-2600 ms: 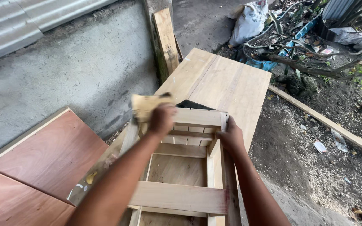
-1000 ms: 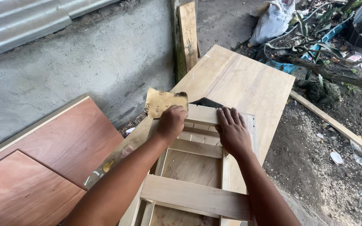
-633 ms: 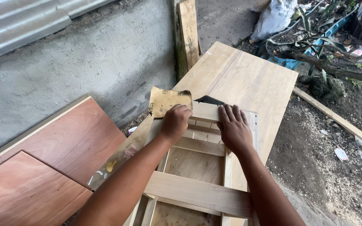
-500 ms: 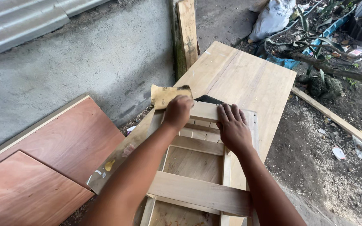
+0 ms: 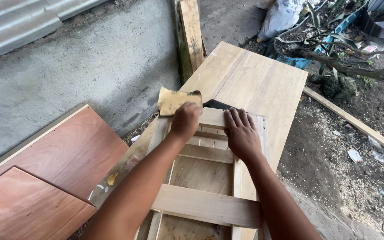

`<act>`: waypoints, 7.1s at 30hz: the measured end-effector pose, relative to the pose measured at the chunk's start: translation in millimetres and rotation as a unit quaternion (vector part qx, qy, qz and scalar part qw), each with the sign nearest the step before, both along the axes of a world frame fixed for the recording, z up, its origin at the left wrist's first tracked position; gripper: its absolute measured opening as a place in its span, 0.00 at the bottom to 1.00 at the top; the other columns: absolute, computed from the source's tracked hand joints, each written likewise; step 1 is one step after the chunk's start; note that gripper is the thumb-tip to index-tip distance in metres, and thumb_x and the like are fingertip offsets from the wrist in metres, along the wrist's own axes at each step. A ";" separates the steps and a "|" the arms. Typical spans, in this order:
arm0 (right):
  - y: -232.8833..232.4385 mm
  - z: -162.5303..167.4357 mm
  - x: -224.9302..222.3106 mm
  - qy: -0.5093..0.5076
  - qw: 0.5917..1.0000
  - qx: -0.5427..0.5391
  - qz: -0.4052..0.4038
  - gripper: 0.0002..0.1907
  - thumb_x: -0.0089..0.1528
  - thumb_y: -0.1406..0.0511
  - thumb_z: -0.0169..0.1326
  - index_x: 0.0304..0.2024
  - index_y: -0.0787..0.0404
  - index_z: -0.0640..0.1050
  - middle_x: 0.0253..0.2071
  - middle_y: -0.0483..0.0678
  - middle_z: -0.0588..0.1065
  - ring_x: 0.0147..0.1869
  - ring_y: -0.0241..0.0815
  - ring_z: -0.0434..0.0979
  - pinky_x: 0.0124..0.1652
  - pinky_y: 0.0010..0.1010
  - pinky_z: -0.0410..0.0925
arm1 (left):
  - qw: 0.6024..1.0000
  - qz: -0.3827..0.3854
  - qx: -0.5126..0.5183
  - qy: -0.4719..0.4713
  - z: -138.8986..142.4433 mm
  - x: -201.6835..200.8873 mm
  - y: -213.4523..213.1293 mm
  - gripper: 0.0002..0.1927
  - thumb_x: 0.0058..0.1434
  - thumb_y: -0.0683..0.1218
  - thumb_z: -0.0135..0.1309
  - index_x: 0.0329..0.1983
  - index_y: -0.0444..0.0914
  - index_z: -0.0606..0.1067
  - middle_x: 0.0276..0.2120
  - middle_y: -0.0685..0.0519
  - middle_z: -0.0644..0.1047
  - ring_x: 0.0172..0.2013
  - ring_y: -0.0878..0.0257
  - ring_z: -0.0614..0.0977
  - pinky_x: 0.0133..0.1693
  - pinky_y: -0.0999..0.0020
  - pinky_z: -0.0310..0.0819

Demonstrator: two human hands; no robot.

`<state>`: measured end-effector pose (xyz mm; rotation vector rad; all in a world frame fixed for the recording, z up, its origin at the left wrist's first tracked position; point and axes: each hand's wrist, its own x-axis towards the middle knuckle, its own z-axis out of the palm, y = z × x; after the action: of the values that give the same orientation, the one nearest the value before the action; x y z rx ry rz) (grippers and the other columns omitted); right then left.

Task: The person sands an upside-down wooden stool frame with a sheet of sandpaper, rubbing the top rails, edges and legs by hand. They rotate the stool to reach different sides and continue sanding the frame surfaces throughout the clip.

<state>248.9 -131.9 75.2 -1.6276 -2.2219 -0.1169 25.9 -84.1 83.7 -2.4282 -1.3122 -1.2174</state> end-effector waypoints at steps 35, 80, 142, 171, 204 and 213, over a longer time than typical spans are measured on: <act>2.7 -0.9 -0.6 0.000 1.000 0.022 0.011 0.30 0.68 0.58 0.45 0.72 0.57 0.61 0.74 0.51 0.60 0.79 0.57 0.50 0.72 0.46 0.46 | 1.000 -0.012 0.028 0.005 -1.7 -0.4 -3.1 0.08 0.58 0.35 0.49 0.30 0.34 0.79 0.32 0.47 0.79 0.38 0.51 0.82 0.42 0.58 0.79; 5.9 -0.6 -2.4 0.008 1.000 -0.007 -0.006 0.30 0.68 0.58 0.45 0.72 0.53 0.61 0.75 0.47 0.58 0.80 0.51 0.48 0.73 0.43 0.45 | 1.000 0.000 -0.006 0.030 -4.0 -58.9 8.9 0.11 0.60 0.33 0.48 0.32 0.35 0.82 0.34 0.46 0.83 0.38 0.54 0.85 0.45 0.61 0.81; 6.9 -0.5 -4.5 0.004 1.000 -0.006 -0.008 0.31 0.68 0.57 0.45 0.73 0.52 0.60 0.76 0.46 0.57 0.80 0.53 0.48 0.73 0.43 0.44 | 0.999 0.009 -0.022 -0.025 -7.1 -48.7 0.5 0.09 0.56 0.33 0.48 0.31 0.33 0.80 0.31 0.43 0.80 0.37 0.47 0.82 0.43 0.55 0.78; 5.9 -1.8 -3.4 0.008 1.000 0.014 -0.003 0.30 0.68 0.58 0.45 0.72 0.53 0.61 0.75 0.47 0.58 0.80 0.53 0.49 0.73 0.44 0.46 | 1.000 0.001 -0.005 -0.019 -7.1 -23.4 15.3 0.10 0.58 0.33 0.49 0.32 0.33 0.81 0.32 0.44 0.81 0.38 0.50 0.82 0.44 0.57 0.79; 4.7 0.8 -2.4 0.010 1.000 0.006 -0.003 0.30 0.68 0.58 0.47 0.72 0.54 0.62 0.74 0.48 0.60 0.79 0.54 0.51 0.72 0.44 0.47 | 1.000 -0.025 0.007 -0.017 -7.7 -2.2 -8.7 0.12 0.57 0.33 0.47 0.34 0.34 0.81 0.34 0.46 0.82 0.39 0.51 0.83 0.44 0.59 0.79; 5.8 -0.4 -1.9 0.017 1.000 0.013 -0.001 0.30 0.67 0.59 0.48 0.72 0.54 0.63 0.74 0.49 0.60 0.79 0.54 0.51 0.72 0.45 0.47 | 1.000 -0.016 0.006 -0.008 -2.8 -15.9 0.7 0.10 0.56 0.32 0.49 0.32 0.33 0.81 0.33 0.45 0.82 0.39 0.51 0.83 0.44 0.59 0.79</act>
<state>246.9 -126.1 74.8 -1.6067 -2.1848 -0.1171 10.0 -83.3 80.9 -2.4446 -1.2718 -1.2513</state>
